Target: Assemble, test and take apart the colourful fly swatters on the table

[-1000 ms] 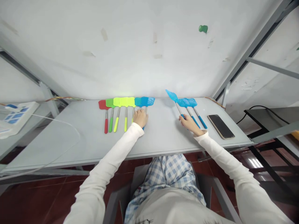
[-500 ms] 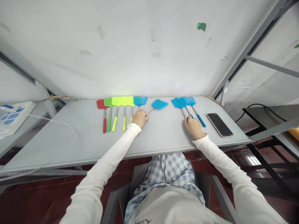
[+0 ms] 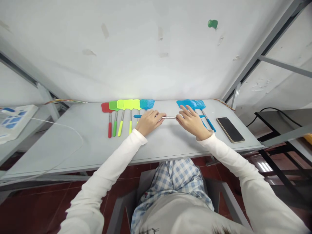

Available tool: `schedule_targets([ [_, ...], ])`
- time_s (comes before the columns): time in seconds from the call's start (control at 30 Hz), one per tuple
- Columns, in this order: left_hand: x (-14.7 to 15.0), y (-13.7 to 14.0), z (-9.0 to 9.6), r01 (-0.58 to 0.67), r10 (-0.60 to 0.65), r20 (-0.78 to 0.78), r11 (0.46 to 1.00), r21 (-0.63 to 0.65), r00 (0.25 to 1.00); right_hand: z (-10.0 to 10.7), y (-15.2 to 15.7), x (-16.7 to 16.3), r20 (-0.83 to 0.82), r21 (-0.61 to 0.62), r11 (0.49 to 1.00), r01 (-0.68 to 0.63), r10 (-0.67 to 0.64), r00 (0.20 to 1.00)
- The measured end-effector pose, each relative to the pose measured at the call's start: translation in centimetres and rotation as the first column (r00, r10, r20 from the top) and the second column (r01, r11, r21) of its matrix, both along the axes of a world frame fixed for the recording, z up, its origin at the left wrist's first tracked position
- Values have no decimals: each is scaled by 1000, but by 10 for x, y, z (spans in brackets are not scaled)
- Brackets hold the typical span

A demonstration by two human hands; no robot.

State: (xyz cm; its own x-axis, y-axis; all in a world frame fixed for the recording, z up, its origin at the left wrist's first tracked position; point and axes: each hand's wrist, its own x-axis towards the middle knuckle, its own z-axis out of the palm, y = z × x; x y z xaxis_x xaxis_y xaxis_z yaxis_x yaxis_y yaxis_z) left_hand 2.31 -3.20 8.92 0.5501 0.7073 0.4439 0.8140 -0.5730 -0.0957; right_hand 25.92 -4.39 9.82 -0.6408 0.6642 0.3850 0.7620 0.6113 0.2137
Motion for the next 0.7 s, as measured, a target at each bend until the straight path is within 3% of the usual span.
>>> schedule_targets([
  [0.2,17,0,-2,2,2,-92,999,51,996,15,17,-10,145,-13,995,-96,97,985],
  [0.43,35,12,3,-23,13,-116,996,-86,993,15,42,-1,147,166,960,-223,200,969],
  [0.53,27,18,9,-26,13,-96,991,-133,995,15,50,20,166,226,950,-217,182,969],
  [0.7,-23,28,15,-100,90,-74,985,-140,993,19,61,92,169,279,959,-42,-6,986],
])
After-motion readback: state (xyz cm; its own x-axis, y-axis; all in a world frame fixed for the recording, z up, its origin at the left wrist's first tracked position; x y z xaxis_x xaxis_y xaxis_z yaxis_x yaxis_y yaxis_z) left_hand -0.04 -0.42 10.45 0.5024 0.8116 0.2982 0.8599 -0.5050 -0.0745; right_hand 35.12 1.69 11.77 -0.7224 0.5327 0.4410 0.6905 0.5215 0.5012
